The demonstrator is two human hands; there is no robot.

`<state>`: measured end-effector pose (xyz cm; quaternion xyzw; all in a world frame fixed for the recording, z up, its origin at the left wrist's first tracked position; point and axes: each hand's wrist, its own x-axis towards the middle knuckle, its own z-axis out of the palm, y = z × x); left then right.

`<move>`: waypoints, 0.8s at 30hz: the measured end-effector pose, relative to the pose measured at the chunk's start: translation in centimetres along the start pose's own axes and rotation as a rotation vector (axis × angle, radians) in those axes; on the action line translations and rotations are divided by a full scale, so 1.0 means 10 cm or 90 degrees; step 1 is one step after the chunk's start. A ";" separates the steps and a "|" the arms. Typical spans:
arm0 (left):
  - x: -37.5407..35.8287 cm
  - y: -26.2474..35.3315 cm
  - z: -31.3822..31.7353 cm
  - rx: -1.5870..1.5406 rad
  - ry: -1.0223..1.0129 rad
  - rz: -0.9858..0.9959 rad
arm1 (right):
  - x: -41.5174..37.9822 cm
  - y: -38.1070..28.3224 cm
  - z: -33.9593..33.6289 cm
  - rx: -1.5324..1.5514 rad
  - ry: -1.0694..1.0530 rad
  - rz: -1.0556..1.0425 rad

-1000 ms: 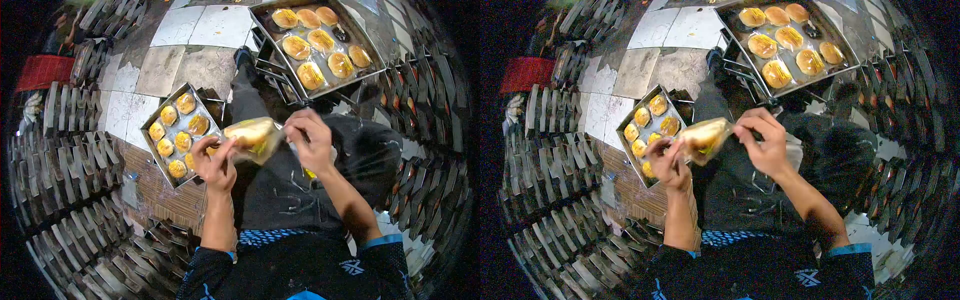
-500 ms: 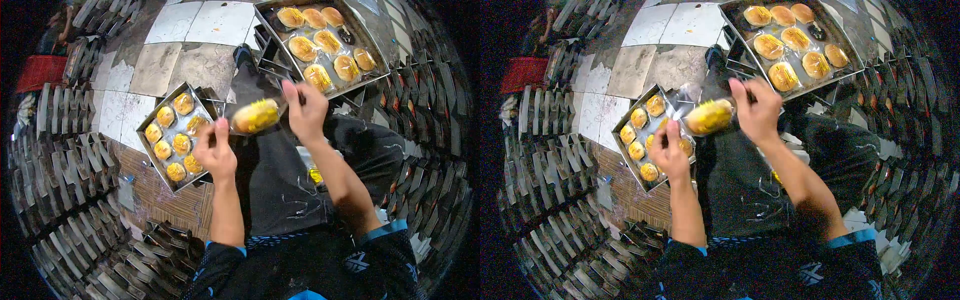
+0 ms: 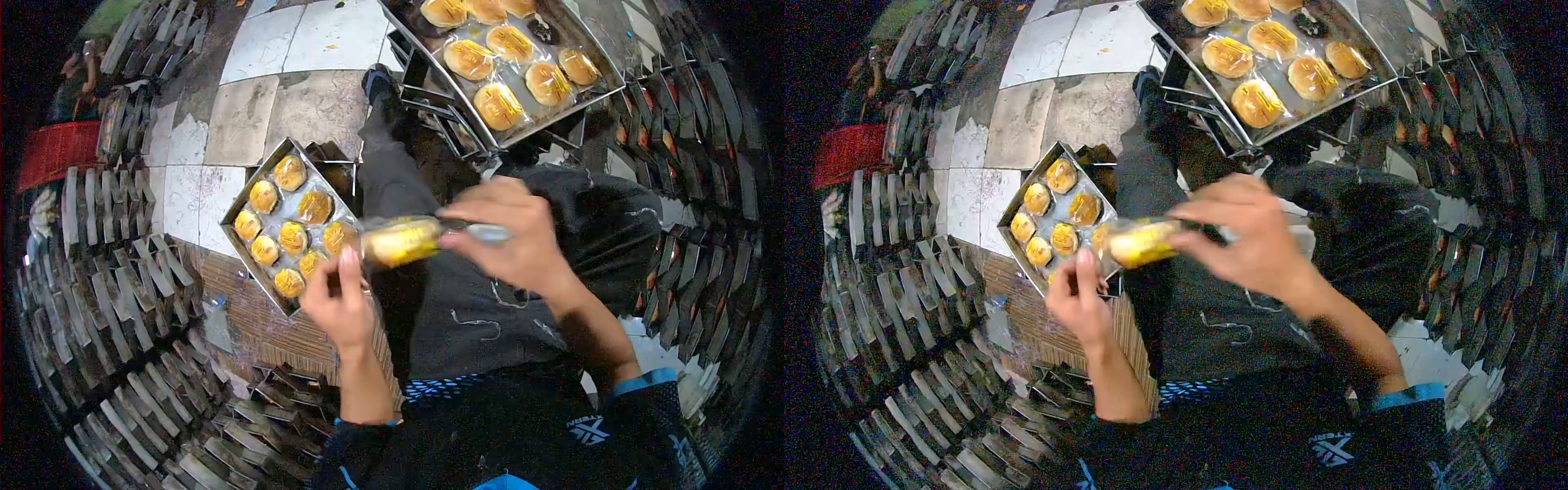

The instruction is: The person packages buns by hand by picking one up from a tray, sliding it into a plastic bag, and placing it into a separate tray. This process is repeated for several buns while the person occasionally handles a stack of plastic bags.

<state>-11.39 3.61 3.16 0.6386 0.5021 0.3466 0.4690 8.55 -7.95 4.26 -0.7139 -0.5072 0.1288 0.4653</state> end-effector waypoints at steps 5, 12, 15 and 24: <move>0.55 -0.07 0.28 -0.175 -0.101 -0.063 | 0.38 0.44 0.18 0.051 -0.282 0.109; 0.43 -0.28 0.41 -0.141 -0.096 -0.075 | 1.02 1.95 -0.86 0.414 0.204 0.488; 0.24 0.20 0.70 -0.168 -0.243 -0.032 | 1.15 2.60 -1.44 0.042 0.399 0.438; -0.34 -0.37 1.25 0.356 -0.649 0.350 | -0.39 1.33 -0.86 0.020 -0.183 0.056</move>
